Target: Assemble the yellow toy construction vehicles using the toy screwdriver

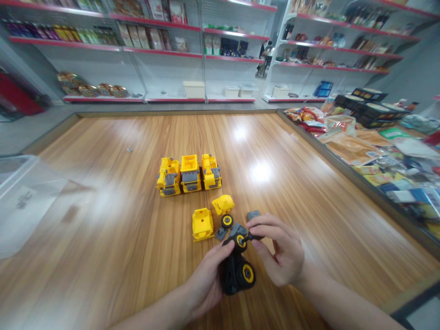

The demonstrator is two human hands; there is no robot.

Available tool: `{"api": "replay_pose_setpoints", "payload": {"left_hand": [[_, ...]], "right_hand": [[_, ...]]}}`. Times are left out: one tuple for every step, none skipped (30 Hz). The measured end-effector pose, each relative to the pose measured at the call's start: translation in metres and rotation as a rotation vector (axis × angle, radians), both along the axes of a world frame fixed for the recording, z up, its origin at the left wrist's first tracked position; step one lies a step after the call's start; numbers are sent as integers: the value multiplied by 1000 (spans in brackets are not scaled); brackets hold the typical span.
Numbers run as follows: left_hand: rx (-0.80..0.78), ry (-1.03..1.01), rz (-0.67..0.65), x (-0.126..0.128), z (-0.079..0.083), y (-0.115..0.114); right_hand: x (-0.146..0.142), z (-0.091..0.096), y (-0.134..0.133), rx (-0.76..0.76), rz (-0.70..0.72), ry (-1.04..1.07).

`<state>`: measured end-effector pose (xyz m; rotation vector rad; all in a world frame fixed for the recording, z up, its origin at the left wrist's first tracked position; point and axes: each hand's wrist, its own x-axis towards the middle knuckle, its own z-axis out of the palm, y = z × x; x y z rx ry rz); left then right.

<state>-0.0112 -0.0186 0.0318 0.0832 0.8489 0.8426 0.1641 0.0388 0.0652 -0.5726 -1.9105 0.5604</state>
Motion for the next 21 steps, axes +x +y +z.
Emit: {"api": "replay_pose_setpoints", "payload": {"left_hand": [[3,-1,0,0,-1,0],[9,-2,4,0,-1,0],[16,-3,10,0,-2,-1],[25,-7,18,1,-2,-1],[33,-14,28,1,-2,-1],[36,-19,37,1,-2,-1],[31,-26,40,1,-2,0],[21,-33,39,0,-2,0],[5,-38,36,0,-1,0],[-12,-43,29,-1,0,0],[-30,-47,20,-2,0,1],[-43,-52,14,-2,1,1],[-51,-58,10,-3,1,1],[-57,-67,7,-3,1,1],[-62,-75,6,-4,1,2],[-65,-84,8,-4,0,2],[-67,-93,8,-5,0,2],[-66,-98,7,-5,-1,2],[-63,-99,4,-5,-1,2],[-56,-98,2,-5,-2,1],[-48,-96,0,-5,-2,1]], "right_hand": [[-1,-1,0,-7,-9,-2],[-2,-1,0,-16,-16,-9],[-3,-2,0,-27,-20,-22],[-4,-3,-1,-35,-22,-37],[-5,-3,-2,-39,-21,-51],[-6,-4,-2,-36,-19,-60],[-7,-4,-3,-29,-22,-61],[-7,-5,-3,-24,-32,-55],[-6,-6,-3,-27,-50,-42],[-5,-7,-3,-39,-70,-19],[-3,-8,-3,-63,-90,10],[-1,-10,-3,-91,-108,43],[1,-11,-2,-119,-121,74],[4,-11,-1,-138,-127,96],[6,-12,0,-148,-129,107],[7,-12,1,-147,-125,102],[8,-12,1,-141,-119,85],[9,-11,1,-131,-111,65],[9,-11,1,-120,-104,47],[8,-11,1,-108,-97,34],[7,-10,1,-98,-90,24]]}}
